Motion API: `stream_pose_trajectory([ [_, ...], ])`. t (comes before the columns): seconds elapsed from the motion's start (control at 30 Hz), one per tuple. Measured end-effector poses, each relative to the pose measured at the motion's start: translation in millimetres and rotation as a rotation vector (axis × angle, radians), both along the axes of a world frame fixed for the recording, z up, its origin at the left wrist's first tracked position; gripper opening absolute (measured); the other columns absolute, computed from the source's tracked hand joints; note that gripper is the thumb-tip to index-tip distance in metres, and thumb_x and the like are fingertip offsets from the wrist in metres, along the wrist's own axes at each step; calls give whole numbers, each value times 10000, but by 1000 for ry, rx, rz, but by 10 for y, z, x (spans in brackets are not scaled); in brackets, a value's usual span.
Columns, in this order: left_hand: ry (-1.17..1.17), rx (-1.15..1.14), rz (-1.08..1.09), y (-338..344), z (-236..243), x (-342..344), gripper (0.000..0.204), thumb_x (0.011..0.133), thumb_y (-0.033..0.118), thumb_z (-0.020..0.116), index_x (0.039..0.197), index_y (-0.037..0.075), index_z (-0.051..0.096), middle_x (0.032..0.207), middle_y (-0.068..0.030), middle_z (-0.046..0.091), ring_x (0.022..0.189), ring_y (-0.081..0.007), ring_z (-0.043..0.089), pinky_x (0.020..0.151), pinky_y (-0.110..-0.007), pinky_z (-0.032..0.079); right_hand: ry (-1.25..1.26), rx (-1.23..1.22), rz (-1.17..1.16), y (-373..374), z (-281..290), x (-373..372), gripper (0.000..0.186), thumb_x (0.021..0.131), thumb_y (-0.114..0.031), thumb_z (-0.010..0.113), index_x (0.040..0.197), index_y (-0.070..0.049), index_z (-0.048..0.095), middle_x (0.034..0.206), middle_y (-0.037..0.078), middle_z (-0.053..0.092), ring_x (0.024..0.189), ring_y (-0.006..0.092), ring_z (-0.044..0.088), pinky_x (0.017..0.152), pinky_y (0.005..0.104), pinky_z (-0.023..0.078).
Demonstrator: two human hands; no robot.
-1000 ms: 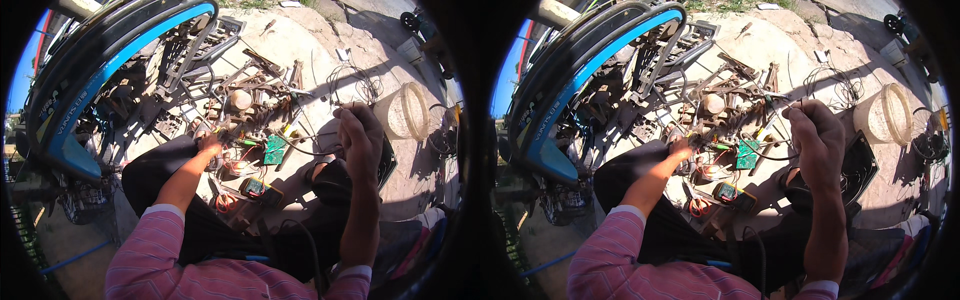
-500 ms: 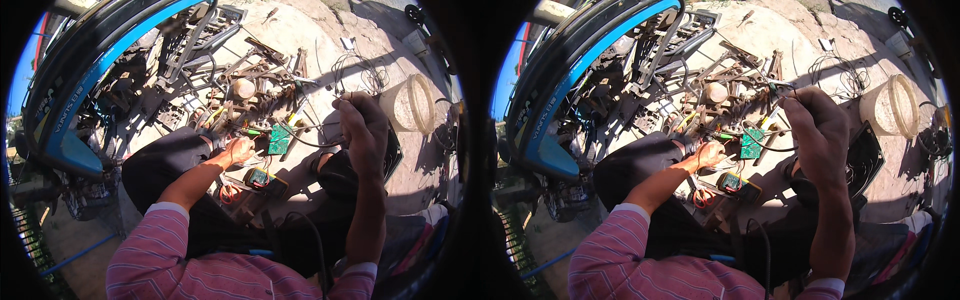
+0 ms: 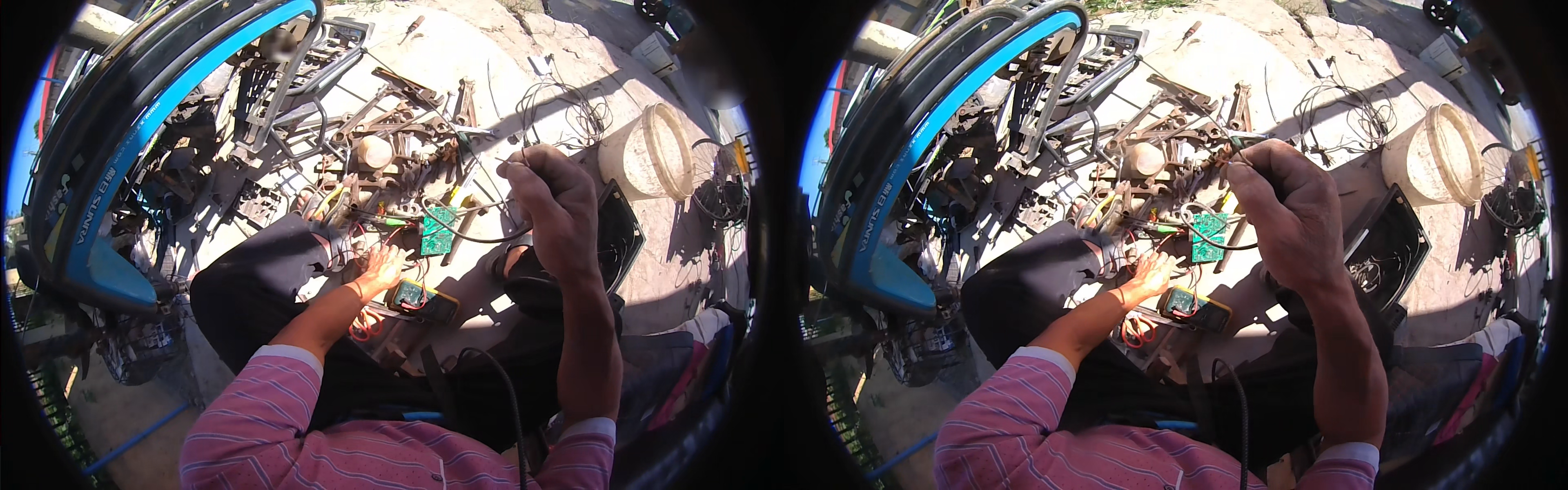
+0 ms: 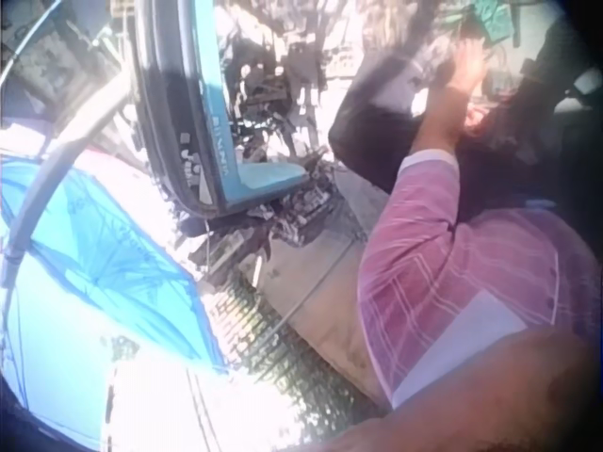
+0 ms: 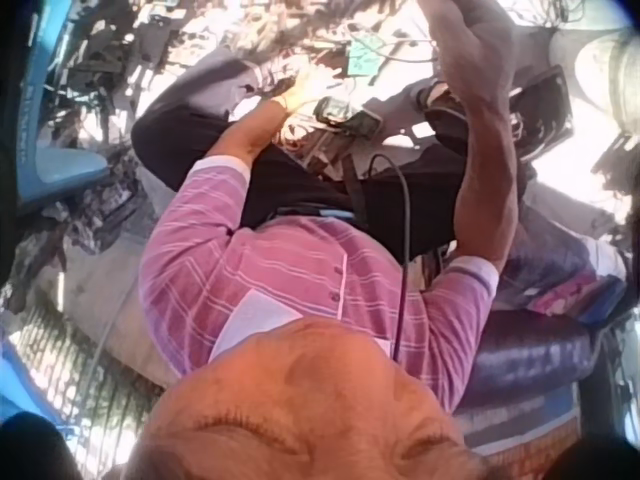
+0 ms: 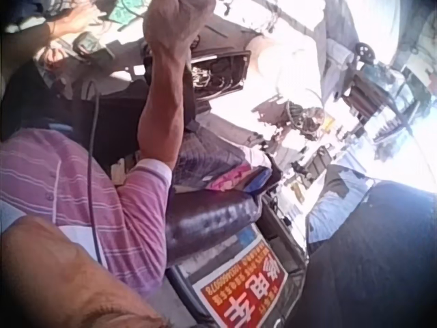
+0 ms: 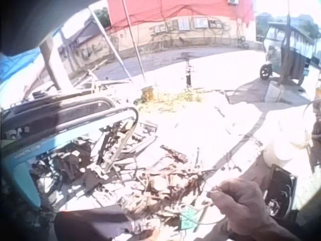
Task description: The person sits on the ground and uses pliers and a multimeter to strip, twist, and test wires connected to a small circuit board. The person repeatedly strips wire ends, twists them together, and checks continuity with the multimeter probes.
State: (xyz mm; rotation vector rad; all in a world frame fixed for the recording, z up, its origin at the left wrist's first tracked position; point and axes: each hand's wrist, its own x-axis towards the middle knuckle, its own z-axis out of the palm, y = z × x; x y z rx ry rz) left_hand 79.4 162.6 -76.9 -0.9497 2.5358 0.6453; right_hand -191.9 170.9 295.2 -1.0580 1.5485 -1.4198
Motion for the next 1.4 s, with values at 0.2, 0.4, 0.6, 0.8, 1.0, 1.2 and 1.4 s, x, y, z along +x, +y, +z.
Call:
stream_pose_trajectory([
  [0.2,155,-96,-29,3,-166,70,399,847,430,682,1053,97,609,1022,-109,622,1047,-333,582,881,-571,414,70,22,19,-30,-20,23,128,940,-115,606,880,-14,656,627,-68,469,539,-1,382,494,188,287],
  [0.4,249,-140,7,-116,128,92,149,798,184,633,911,86,638,912,-128,657,927,-340,632,851,-536,436,34,14,14,-39,-29,11,141,939,-118,600,882,-7,666,620,-61,454,538,7,378,491,191,281],
  [0.6,0,157,125,-702,1127,-35,216,744,187,634,896,39,679,836,-205,696,815,-392,693,702,-502,515,-90,-2,51,-26,-32,-5,233,1012,-182,510,963,-6,655,631,-69,421,537,11,323,476,196,237],
  [0.8,474,739,560,-1110,2284,184,197,890,54,598,1085,32,617,861,-89,651,712,-164,663,627,-320,512,-156,-58,88,27,-10,37,206,1015,-165,523,947,-1,626,688,-30,517,614,42,439,572,218,382],
  [1.0,861,1054,857,-810,3332,183,217,895,29,622,1102,33,557,863,-61,641,691,-134,640,637,-284,530,-159,9,88,53,3,110,223,1020,-188,533,914,-5,605,675,-20,530,616,52,463,575,230,396],
  [1.2,1180,1048,773,-567,3471,8,204,920,48,630,1112,15,568,932,-87,655,726,-148,657,643,-285,553,-170,94,122,17,-82,243,202,1021,-173,524,969,-3,622,675,-8,538,589,65,475,555,229,395],
  [1.4,1139,889,734,-526,3548,-30,223,912,10,620,1129,4,571,937,-89,648,784,-146,676,664,-287,570,-291,93,130,-30,-148,306,214,1022,-192,540,915,-18,606,739,6,582,612,70,512,576,225,429],
])
